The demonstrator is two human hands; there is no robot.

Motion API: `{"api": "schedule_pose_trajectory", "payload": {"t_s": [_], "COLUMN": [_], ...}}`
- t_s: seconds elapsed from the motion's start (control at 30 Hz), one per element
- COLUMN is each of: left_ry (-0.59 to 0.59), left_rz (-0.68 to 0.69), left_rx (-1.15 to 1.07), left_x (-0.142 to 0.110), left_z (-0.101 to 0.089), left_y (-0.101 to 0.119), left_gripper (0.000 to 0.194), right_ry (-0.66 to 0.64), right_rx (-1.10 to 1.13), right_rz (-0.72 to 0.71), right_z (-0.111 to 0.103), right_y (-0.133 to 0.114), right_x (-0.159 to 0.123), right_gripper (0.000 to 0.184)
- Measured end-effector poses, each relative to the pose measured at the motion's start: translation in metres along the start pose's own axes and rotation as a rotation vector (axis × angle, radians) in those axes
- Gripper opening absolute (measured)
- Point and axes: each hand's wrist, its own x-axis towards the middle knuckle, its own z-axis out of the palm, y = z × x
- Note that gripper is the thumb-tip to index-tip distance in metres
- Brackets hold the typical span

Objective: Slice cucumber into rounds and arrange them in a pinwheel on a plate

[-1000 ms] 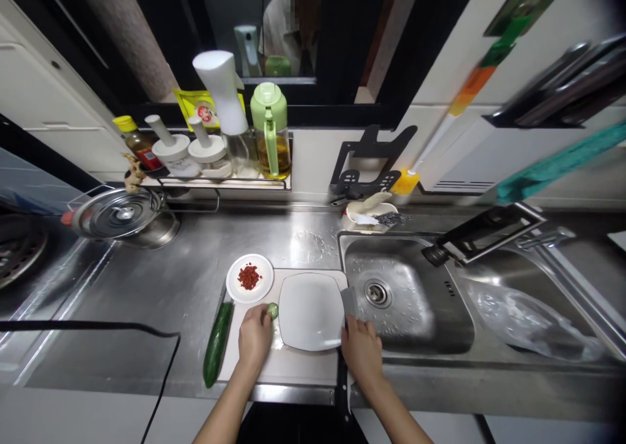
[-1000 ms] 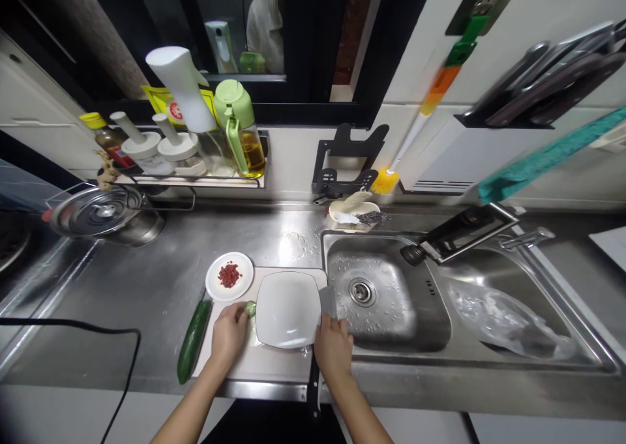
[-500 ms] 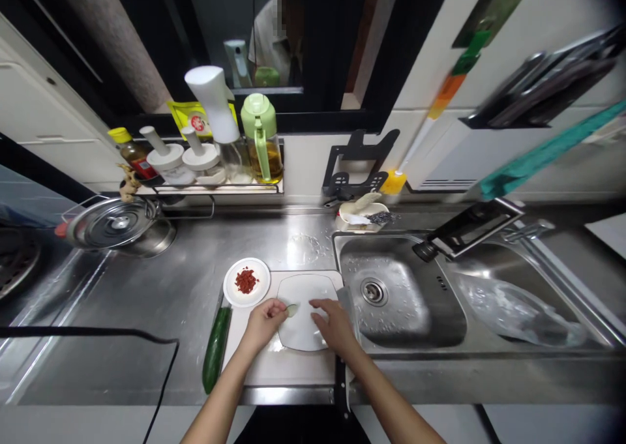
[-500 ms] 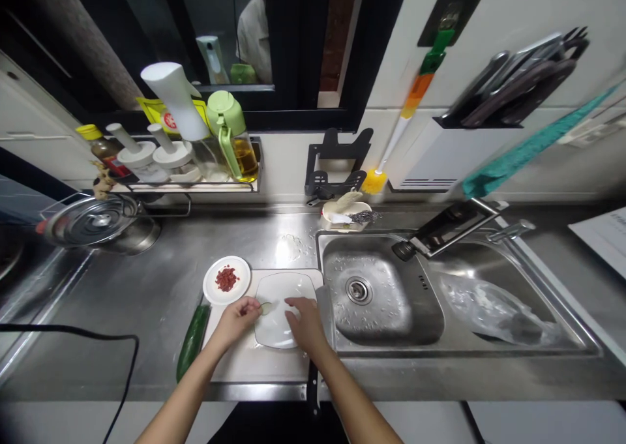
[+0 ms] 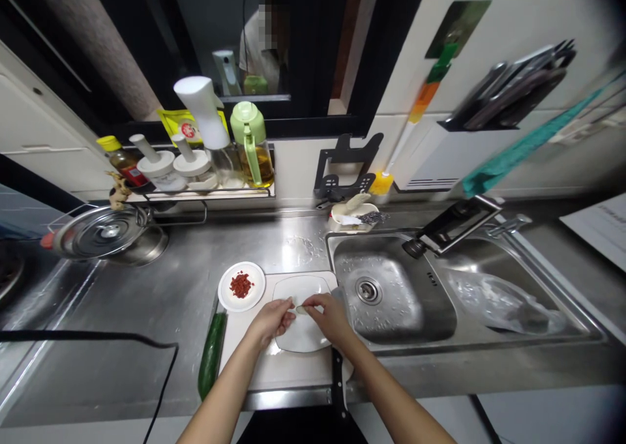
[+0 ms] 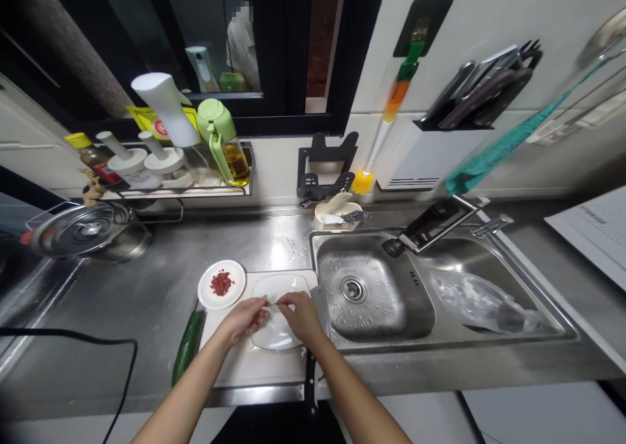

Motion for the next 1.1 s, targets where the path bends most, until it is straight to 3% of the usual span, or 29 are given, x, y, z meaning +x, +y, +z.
{"api": "schedule_pose_trajectory", "payload": {"t_s": [0.13, 0.37, 0.47, 0.7, 0.87, 1.1], "left_ry": [-0.05, -0.002, 0.044, 0.197, 0.286, 0.412], "left_rz": [-0.113, 0.027, 0.124, 0.331, 0.522, 0.527], "left_rx": [-0.119, -0.049, 0.1, 0.383, 0.751, 1.025], "left_x": [0.006, 0.028, 0.04, 0.06, 0.062, 0.063], "left_z": [0.004, 0.002, 0.002, 0.005, 0.008, 0.016], "left_y": [0.001, -0.001, -0.002, 0.005, 0.013, 0.018], "left_gripper": [0.038, 0.039, 0.037, 0.01, 0.011, 0.016], "right_ry": [-0.023, -0.035, -0.026, 0.035, 0.073, 0.085], "right_rx": [-0.002, 0.072, 0.093, 0.017, -0.092, -0.262], "right_rz": [-0.01, 0.068, 0.168, 0.302, 0.372, 0.377], "right_z": [-0.002, 0.008, 0.016, 0.026, 0.028, 0.032], "right_y": [-0.001, 0.014, 0.025, 0.033, 0.032, 0.03], "right_x": [-0.001, 0.006, 0.014, 0.036, 0.05, 0.058], "right_gripper": [0.016, 0.017, 0.016, 0.013, 0.013, 0.012]}}
